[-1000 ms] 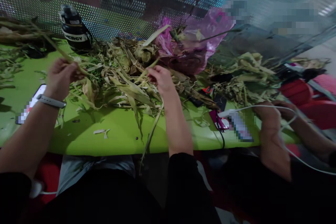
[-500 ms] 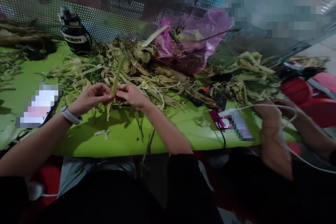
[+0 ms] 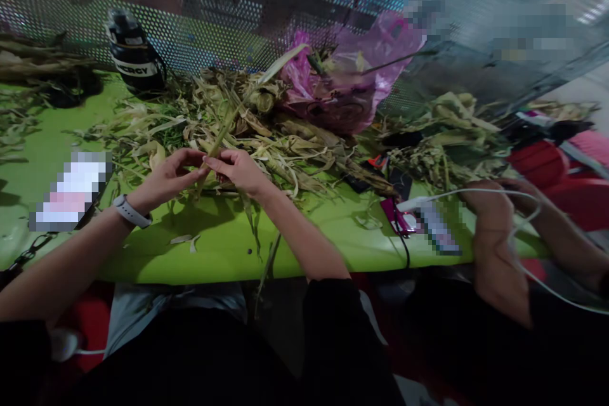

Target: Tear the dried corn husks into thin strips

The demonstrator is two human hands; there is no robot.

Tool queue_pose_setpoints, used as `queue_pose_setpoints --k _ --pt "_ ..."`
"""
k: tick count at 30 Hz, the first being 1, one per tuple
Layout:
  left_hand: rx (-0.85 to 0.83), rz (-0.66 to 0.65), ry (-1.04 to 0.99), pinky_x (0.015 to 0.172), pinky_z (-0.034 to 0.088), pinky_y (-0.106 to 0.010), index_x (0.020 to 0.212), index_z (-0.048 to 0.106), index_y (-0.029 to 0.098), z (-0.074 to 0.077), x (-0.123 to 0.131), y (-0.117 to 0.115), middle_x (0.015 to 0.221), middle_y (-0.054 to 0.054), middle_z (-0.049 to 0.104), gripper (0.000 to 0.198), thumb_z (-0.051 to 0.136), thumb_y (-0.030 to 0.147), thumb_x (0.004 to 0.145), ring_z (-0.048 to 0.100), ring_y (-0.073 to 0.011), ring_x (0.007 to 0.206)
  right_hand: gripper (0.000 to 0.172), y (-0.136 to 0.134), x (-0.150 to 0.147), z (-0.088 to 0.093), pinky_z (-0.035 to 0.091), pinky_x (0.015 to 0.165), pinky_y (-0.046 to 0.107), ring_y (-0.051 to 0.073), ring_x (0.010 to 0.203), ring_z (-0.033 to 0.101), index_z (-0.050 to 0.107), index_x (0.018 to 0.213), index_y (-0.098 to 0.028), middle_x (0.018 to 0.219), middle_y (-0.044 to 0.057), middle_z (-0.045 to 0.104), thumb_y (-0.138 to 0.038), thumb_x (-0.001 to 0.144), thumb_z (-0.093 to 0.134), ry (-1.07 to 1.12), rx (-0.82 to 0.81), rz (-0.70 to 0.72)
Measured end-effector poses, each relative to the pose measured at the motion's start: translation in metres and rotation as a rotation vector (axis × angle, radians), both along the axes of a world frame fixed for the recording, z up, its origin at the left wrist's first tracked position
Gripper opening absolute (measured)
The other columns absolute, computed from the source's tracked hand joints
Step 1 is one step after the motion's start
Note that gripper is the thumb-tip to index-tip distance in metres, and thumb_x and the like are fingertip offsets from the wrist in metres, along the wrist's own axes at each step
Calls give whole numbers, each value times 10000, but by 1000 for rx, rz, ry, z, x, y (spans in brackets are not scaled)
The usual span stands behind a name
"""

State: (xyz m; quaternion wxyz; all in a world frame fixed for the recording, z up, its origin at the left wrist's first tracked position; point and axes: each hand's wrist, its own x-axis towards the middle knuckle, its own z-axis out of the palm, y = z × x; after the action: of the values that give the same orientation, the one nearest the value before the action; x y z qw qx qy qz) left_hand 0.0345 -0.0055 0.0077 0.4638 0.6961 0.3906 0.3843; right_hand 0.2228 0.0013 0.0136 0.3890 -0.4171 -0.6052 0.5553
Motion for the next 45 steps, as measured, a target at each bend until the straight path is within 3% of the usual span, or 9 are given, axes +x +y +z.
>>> queue_pose_setpoints --k 6,10,13,16,20,25,31,36,45 --pt "-436 -295 -202 678 504 -236 927 650 153 1 -3 -2 769 -12 632 238 644 375 843 590 -99 678 459 4 7 8 271 420 189 32 432 376 504 646 -166 518 -69 480 -547 656 758 128 -73 -63" --pt "-725 -399 -409 830 541 -353 1021 633 160 -1 -5 -1 916 -54 680 211 653 261 837 658 -163 831 447 7 9 6 271 418 185 32 429 372 537 708 -162 514 -76 466 -560 682 739 167 -57 -32" --pt "-854 -503 -514 872 531 -406 1135 616 159 -5 -5 0 1055 -111 685 307 581 329 881 664 -238 966 437 8 10 3 281 424 184 39 443 389 593 794 -161 534 -71 480 -553 677 748 200 -64 38" --pt "-929 -546 -560 814 550 -389 1156 626 153 -11 -3 1 857 -82 683 415 490 464 916 665 -201 794 414 8 12 2 312 438 181 44 467 409 612 817 -166 557 -67 477 -530 682 756 235 -82 82" --pt "-899 -519 -558 801 543 -309 991 678 117 -14 1 -3 606 8 526 346 547 424 903 534 -101 577 399 10 13 -1 330 439 178 46 480 417 616 811 -164 565 -65 463 -515 686 760 269 -92 115" --pt "-866 -522 -568 855 529 -343 776 626 126 -7 1 -6 734 -36 583 253 601 360 872 577 -131 705 378 14 12 -8 361 456 164 39 492 439 624 844 -170 579 -66 481 -498 707 753 341 -66 156" --pt "-921 -627 -566 484 431 -191 894 640 125 -3 -1 -8 542 33 406 304 499 393 923 380 -69 443 364 15 15 -9 384 488 164 41 503 476 611 827 -172 586 -61 510 -496 723 743 331 -49 193" --pt "-825 -608 -533 688 502 -256 939 660 106 -3 -1 -12 619 5 462 228 561 308 899 458 -90 566 397 14 17 -8 372 475 170 52 493 484 618 821 -170 575 -59 523 -523 696 751 343 -39 229" --pt "-476 -220 -522 674 488 -209 841 646 153 -13 10 -8 745 -2 621 162 747 253 763 578 -90 675 460 7 5 -1 311 449 177 39 501 423 599 1006 -179 709 -53 569 -533 730 698 295 -52 149"
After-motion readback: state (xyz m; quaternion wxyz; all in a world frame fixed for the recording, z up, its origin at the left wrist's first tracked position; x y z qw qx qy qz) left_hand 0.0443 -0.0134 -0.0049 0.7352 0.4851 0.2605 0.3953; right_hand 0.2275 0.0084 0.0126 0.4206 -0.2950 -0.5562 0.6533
